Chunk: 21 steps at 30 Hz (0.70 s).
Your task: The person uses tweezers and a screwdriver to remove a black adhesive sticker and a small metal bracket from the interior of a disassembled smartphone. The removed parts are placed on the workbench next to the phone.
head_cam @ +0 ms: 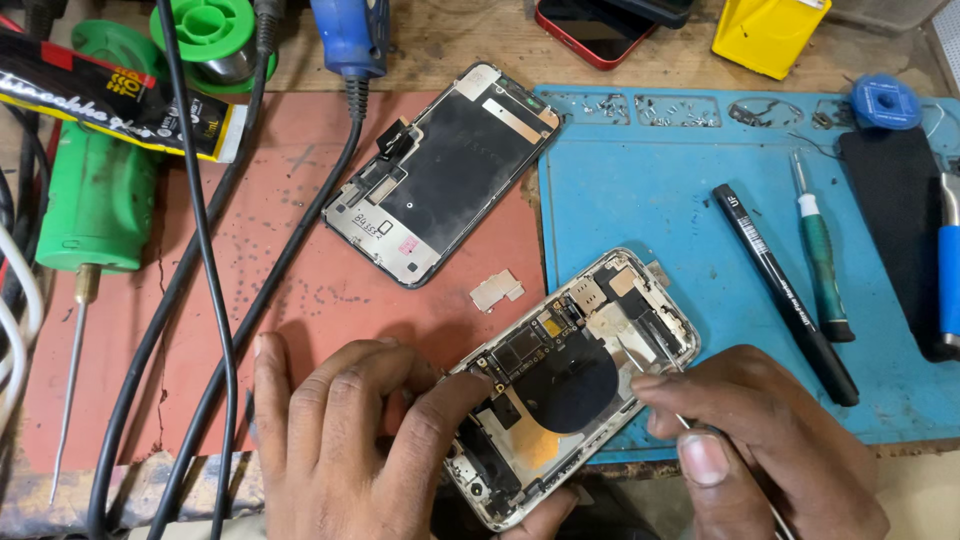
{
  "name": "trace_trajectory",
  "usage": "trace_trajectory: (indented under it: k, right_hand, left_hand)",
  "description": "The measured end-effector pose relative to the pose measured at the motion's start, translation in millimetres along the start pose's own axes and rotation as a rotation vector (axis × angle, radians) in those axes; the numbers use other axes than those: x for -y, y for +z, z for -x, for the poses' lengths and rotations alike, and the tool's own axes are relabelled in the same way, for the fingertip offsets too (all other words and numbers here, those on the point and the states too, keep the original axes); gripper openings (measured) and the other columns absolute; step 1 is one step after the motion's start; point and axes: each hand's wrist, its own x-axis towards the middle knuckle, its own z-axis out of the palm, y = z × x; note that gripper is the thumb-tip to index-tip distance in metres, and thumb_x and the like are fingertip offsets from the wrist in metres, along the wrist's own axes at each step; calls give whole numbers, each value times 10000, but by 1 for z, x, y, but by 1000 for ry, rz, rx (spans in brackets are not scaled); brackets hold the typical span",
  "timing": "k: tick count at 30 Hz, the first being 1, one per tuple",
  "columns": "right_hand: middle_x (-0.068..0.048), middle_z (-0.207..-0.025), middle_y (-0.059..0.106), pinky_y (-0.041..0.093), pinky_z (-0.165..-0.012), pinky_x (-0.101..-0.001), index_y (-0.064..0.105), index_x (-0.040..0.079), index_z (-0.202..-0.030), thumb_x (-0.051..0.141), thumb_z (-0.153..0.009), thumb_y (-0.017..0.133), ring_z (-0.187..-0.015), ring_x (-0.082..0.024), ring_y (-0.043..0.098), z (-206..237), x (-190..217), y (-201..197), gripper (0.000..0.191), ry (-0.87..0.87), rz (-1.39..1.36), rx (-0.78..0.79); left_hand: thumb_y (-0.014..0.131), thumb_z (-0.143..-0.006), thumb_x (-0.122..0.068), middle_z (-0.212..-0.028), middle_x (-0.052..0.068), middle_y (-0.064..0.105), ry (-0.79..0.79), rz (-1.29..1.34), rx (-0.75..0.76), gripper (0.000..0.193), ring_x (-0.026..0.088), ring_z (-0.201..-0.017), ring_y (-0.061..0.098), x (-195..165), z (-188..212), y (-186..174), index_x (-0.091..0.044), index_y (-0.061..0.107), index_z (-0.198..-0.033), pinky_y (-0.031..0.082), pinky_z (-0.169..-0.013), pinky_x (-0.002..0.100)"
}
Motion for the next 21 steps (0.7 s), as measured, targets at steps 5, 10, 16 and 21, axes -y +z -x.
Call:
trace_trajectory:
  k: [5, 10, 16, 21]
  right_hand:
    - [-133, -951, 718, 634, -748, -332, 574, 41, -1174, 113, -909, 715, -879, -181, 760, -8, 6, 13, 309, -203, -136, 13]
    - [-101, -930, 760, 642, -730, -299, 665, 112, -1072, 190, -883, 791, -906, -185, 744, -9, 28, 18, 240, -355, 132, -13]
    - [-80, -949, 760, 635, -758, -311, 677, 99, -1081, 187, -862, 793, -895, -188, 764, -15, 37, 18, 262, -412, 182, -6]
    - [-120, -1028, 753, 635, -733, -303, 736, 69, -1127, 144, -812, 826, -909, -201, 768, -14, 35, 17, 336, -385, 228, 29]
  left_hand:
    - [738, -730, -796, -1111, 82, 574, 3, -20, 8, 691, 302, -1190, 575, 1, 0, 1, -218, 700, -1107, 159, -1200, 767]
    - [734, -742, -792, -1103, 77, 575, 1, -15, 13, 690, 288, -1172, 578, 0, 0, -1, -211, 704, -1113, 162, -1206, 762]
    - [709, -756, -797, -1142, 101, 585, 18, -27, 17, 674, 302, -1197, 569, -2, -2, -3, -270, 700, -1176, 151, -1207, 764]
    - [691, -788, -757, -1196, 133, 581, 116, -47, 13, 584, 331, -1255, 547, -2, -4, -5, -439, 676, -1278, 134, -1202, 767]
